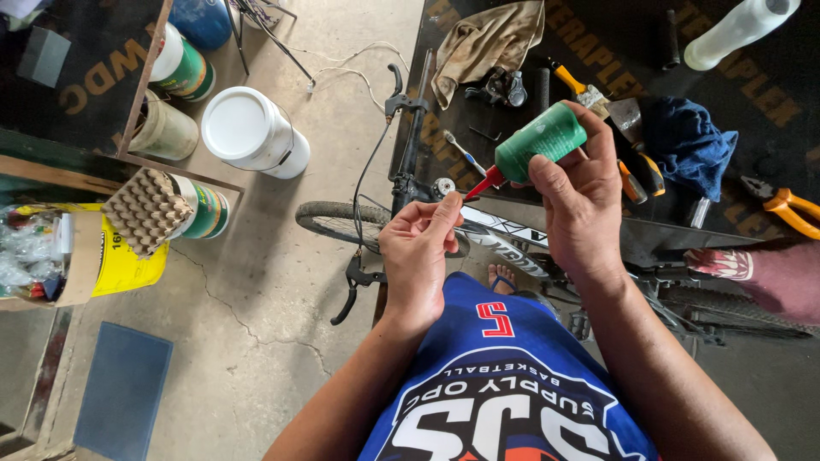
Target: The person works on a bicycle handlebar, removing the old grip from the bar and handling a small metal part. They sand the part with a piece of sandpaper, apply liquid from a green squeeze bottle onto it, and slide a new grip onto the handlebar, pressing and twisting it into place.
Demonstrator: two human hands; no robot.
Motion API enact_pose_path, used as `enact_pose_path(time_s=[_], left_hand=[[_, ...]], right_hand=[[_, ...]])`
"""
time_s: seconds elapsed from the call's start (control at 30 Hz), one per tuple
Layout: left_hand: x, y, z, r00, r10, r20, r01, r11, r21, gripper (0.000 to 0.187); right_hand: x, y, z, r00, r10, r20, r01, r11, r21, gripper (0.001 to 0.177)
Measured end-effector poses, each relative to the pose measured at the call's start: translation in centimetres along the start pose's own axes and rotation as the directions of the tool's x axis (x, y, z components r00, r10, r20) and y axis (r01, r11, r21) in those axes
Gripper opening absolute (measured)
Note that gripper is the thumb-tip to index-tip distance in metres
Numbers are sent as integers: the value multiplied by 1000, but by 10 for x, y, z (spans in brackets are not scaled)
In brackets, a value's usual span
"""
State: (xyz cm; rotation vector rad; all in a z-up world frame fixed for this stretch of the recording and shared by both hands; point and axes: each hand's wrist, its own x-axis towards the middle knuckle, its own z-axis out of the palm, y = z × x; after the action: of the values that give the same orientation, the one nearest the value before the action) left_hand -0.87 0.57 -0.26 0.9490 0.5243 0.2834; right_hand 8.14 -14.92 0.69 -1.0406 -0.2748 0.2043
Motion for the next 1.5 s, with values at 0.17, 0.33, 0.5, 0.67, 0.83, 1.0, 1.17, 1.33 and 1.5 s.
enact_pose_path(time_s=[0.17, 0.33, 0.5, 0.67, 0.83, 1.0, 1.17, 1.33, 1.5], left_hand=[[-1, -1, 2, 1000, 2, -2, -2, 1000, 4, 17], [-1, -2, 4, 1000, -3, -19, 3, 1000, 15, 17], [-2, -3, 7, 1000, 2, -23, -2, 1000, 14, 18], [-3, -3, 8, 1000, 16, -8, -16, 1000, 20, 18], [-3, -4, 11, 1000, 21, -12, -21, 1000, 15, 17], [-5, -5, 13, 1000, 23, -9, -23, 1000, 16, 17], [-5, -6, 13, 999, 29, -34, -28, 999, 30, 17], [-8, -8, 14, 998, 42, -55, -41, 999, 17, 18], [-14, -6, 11, 994, 86, -69, -82, 995, 63, 18]], right_hand=[[1, -1, -3, 1000, -15, 15, 15, 1000, 11, 57], [0, -4, -3, 1000, -6, 21, 6, 1000, -1, 58], [1, -7, -5, 999, -20, 29, 20, 1000, 2, 58], [0, -8, -10, 1000, -14, 25, 14, 1000, -2, 59], [0, -7, -17, 998, -54, 30, 55, 998, -27, 60], [1, -7, -22, 1000, -22, 8, 22, 999, 30, 58], [1, -5, -26, 1000, 19, -14, -18, 999, 51, 55], [1, 17, -48, 982, 177, -57, -165, 970, 181, 33], [16, 74, -104, 790, 589, -172, -480, 768, 424, 35]])
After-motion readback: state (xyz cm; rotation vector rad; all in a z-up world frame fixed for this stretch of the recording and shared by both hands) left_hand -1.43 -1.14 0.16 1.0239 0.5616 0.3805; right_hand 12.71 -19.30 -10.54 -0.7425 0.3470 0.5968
